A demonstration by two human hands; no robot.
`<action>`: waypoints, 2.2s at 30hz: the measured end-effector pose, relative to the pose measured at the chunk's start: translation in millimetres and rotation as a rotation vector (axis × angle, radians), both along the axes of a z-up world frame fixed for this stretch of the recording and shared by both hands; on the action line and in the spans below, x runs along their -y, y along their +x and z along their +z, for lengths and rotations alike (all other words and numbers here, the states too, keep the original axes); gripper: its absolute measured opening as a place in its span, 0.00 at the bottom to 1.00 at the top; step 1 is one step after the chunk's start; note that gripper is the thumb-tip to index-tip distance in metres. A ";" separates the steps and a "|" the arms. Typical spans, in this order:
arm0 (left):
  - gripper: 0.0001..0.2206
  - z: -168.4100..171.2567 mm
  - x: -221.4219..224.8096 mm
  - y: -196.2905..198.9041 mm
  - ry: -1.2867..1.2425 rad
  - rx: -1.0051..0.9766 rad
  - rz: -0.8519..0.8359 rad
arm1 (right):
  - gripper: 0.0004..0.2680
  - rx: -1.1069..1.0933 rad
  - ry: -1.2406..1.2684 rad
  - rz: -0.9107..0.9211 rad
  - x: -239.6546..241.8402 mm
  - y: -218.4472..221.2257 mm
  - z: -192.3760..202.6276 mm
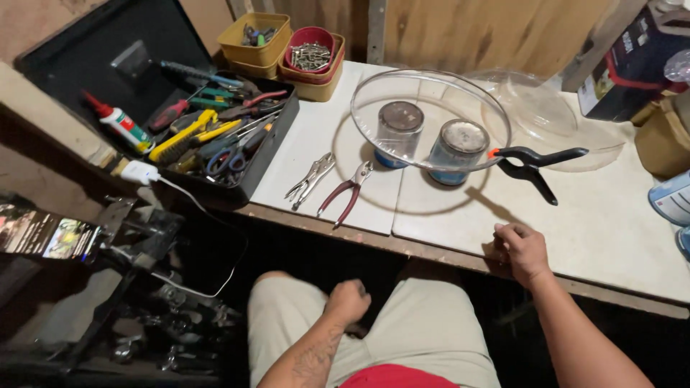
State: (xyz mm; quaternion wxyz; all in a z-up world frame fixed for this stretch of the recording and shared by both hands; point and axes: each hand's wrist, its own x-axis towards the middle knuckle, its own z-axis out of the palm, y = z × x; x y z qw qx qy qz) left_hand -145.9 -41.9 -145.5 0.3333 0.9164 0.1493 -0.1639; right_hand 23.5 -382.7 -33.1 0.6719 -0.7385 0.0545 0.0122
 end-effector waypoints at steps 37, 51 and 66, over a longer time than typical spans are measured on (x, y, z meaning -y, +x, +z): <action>0.11 43.8 -9.5 -32.3 0.027 0.415 0.238 | 0.10 0.126 -0.449 -0.032 -12.6 -26.8 -18.1; 0.08 59.1 -3.1 -41.5 0.012 0.377 0.273 | 0.06 0.134 -0.236 -0.024 -18.6 -32.4 -0.7; 0.08 38.0 -9.7 -34.5 0.046 0.501 0.202 | 0.06 0.120 0.033 -0.064 -19.3 -36.7 -1.0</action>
